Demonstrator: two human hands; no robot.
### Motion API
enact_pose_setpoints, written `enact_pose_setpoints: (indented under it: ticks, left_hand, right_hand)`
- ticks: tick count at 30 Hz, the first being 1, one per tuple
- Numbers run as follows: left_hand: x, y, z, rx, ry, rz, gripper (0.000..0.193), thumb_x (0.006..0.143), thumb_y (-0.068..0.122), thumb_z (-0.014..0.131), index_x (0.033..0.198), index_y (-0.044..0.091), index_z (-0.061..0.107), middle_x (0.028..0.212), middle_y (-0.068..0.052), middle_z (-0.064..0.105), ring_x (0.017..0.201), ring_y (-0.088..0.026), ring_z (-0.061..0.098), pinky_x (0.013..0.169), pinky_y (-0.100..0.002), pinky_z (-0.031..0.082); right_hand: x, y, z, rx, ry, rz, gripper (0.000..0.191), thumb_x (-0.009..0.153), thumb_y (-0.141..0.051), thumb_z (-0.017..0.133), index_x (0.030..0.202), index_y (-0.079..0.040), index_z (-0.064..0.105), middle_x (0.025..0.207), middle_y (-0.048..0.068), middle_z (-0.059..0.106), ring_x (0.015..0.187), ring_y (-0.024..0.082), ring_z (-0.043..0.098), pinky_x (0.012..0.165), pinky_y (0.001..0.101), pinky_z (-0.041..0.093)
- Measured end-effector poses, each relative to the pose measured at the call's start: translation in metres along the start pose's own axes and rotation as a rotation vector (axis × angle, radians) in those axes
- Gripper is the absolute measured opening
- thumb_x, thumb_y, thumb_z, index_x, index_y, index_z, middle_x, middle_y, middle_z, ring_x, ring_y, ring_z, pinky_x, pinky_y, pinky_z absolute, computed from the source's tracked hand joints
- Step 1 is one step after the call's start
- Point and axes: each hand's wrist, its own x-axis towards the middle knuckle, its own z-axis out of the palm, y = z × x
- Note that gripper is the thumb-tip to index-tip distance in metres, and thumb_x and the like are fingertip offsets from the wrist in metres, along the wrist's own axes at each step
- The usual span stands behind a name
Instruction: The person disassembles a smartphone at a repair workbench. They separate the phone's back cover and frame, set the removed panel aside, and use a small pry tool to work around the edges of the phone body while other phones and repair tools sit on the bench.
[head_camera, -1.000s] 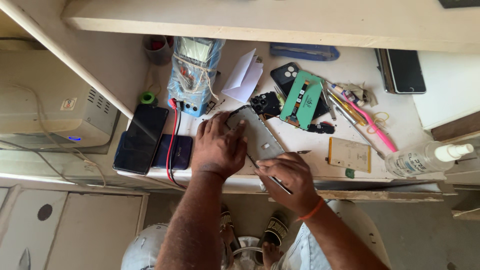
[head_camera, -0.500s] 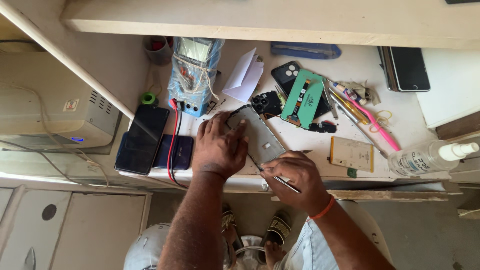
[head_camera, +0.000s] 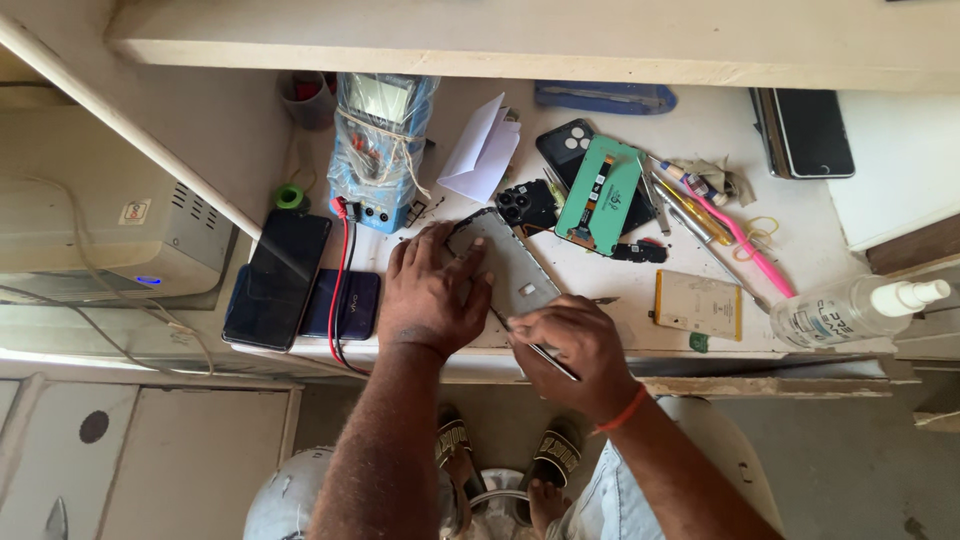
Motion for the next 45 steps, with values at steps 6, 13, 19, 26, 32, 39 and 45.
enact_pose_setpoints:
  ticks: [6, 13, 19, 26, 32, 39, 45]
  left_hand:
    - [0.001, 0.001, -0.002, 0.018, -0.022, -0.012, 0.041, 0.088, 0.039, 0.068, 0.125, 0.023, 0.074, 0.142, -0.017, 0.055, 0.134, -0.036, 0.050, 0.115, -0.052, 0.033]
    - [0.001, 0.001, -0.001, 0.020, -0.026, -0.012, 0.043, 0.087, 0.039, 0.068, 0.126, 0.023, 0.074, 0.143, -0.017, 0.055, 0.135, -0.036, 0.049, 0.115, -0.052, 0.033]
    - [0.000, 0.001, 0.000, 0.020, -0.006, 0.002, 0.042, 0.087, 0.038, 0.069, 0.126, 0.022, 0.074, 0.142, -0.017, 0.055, 0.134, -0.036, 0.050, 0.115, -0.052, 0.034]
    - [0.001, -0.001, 0.000, 0.004, -0.001, 0.006, 0.041, 0.087, 0.038, 0.069, 0.125, 0.023, 0.074, 0.142, -0.017, 0.056, 0.134, -0.037, 0.050, 0.115, -0.051, 0.034]
    - [0.000, 0.001, -0.001, 0.019, -0.005, 0.006, 0.043, 0.087, 0.039, 0.068, 0.126, 0.022, 0.074, 0.141, -0.017, 0.055, 0.134, -0.036, 0.050, 0.115, -0.051, 0.033]
    - [0.001, 0.002, -0.002, 0.015, -0.030, -0.006, 0.042, 0.088, 0.038, 0.067, 0.127, 0.022, 0.073, 0.142, -0.017, 0.055, 0.135, -0.035, 0.049, 0.116, -0.051, 0.033]
    - [0.001, 0.002, -0.002, 0.023, -0.027, -0.017, 0.043, 0.088, 0.039, 0.067, 0.126, 0.022, 0.074, 0.143, -0.017, 0.054, 0.134, -0.036, 0.049, 0.115, -0.051, 0.032]
  right_hand:
    - [0.003, 0.004, 0.004, 0.046, 0.057, 0.042, 0.024, 0.078, 0.001, 0.083, 0.080, -0.007, 0.061, 0.088, 0.008, 0.077, 0.078, 0.022, 0.074, 0.073, 0.0335, 0.056]
    - [-0.001, 0.003, 0.005, 0.013, 0.063, 0.009, 0.023, 0.078, 0.001, 0.082, 0.080, -0.008, 0.060, 0.088, 0.008, 0.077, 0.080, 0.023, 0.075, 0.076, 0.0350, 0.055]
    - [0.001, 0.002, 0.010, -0.011, 0.076, 0.019, 0.023, 0.079, -0.001, 0.082, 0.080, -0.008, 0.061, 0.090, 0.008, 0.078, 0.080, 0.023, 0.075, 0.077, 0.0353, 0.054]
    - [-0.002, 0.005, 0.009, -0.038, 0.059, 0.001, 0.023, 0.078, -0.001, 0.082, 0.080, -0.008, 0.061, 0.091, 0.009, 0.078, 0.079, 0.024, 0.074, 0.077, 0.0358, 0.054]
    - [-0.001, 0.007, 0.015, -0.027, 0.102, 0.004, 0.020, 0.078, 0.001, 0.081, 0.083, -0.007, 0.063, 0.094, 0.010, 0.078, 0.081, 0.024, 0.074, 0.078, 0.0353, 0.054]
    - [-0.003, 0.006, 0.009, 0.002, 0.100, 0.020, 0.021, 0.079, -0.001, 0.083, 0.081, -0.008, 0.063, 0.092, 0.008, 0.078, 0.080, 0.022, 0.075, 0.078, 0.0340, 0.054]
    - [0.000, 0.005, 0.009, 0.018, 0.071, 0.039, 0.021, 0.078, -0.001, 0.083, 0.080, -0.008, 0.063, 0.091, 0.008, 0.078, 0.078, 0.022, 0.074, 0.076, 0.0338, 0.053]
